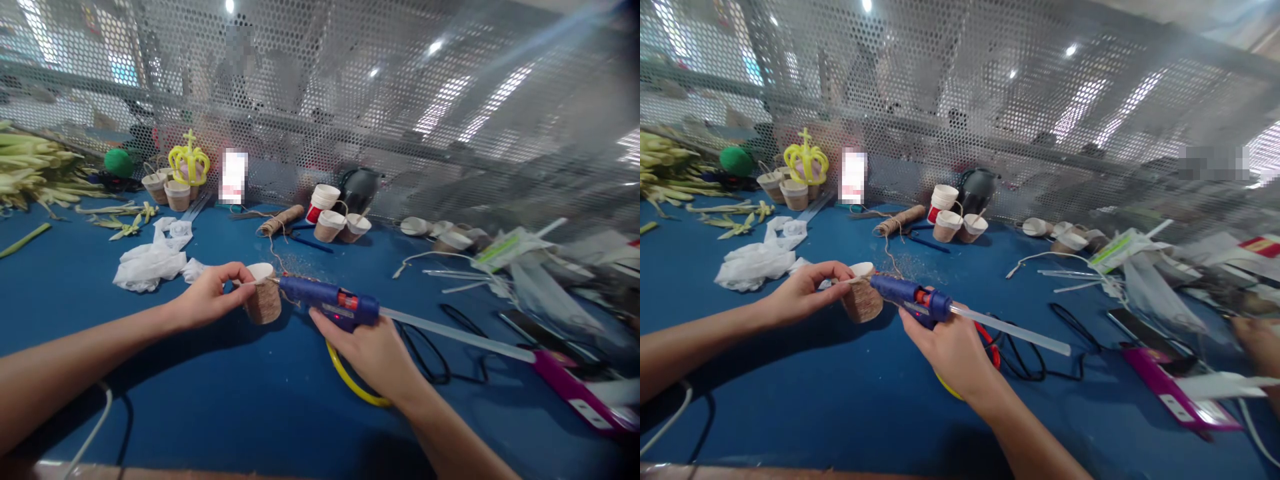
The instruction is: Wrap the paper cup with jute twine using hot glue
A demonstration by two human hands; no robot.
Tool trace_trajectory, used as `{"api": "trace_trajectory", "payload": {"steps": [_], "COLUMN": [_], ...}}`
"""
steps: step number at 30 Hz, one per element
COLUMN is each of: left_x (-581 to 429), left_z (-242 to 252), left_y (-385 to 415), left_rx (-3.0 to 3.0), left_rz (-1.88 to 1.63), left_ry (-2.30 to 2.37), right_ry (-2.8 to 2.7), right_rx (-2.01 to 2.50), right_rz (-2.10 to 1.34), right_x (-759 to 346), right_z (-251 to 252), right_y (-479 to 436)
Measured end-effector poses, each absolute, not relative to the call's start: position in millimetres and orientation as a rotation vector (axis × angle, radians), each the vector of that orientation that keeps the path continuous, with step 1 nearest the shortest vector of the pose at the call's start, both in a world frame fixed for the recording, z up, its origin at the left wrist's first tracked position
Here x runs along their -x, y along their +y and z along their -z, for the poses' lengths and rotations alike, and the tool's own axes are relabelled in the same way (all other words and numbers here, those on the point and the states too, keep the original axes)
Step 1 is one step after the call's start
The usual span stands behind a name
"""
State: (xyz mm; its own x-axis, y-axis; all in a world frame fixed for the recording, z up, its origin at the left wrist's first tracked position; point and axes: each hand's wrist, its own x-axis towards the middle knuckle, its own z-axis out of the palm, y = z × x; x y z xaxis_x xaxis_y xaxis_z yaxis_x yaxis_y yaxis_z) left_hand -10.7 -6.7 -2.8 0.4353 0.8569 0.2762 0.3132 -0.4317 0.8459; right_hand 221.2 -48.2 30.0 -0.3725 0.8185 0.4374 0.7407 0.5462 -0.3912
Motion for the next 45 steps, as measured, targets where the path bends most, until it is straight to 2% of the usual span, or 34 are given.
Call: {"api": "trace_trajectory", "payload": {"steps": [28,34,45], "left_x": [15.5,16.2,16.3], "left_z": [7.7,7.3,7.2], "left_y": [-3.3,-2.6,-1.9], "left_rx": [-1.960,-1.949,-1.933], "left_rz": [-0.917,-0.901,-0.907], "left_ry": [0.906,0.919,0.922], "right_ry": [-2.296,-2.217,-2.171], "right_rx": [1.309,1.334,1.349], "right_rz": [-0.072,-0.207,-0.239], "right_x": [-227.6,-223.5,-222.1], "right_z": [-26.7,-29.0,-30.9], "right_y": [-41.7,-44.3,-44.6]}}
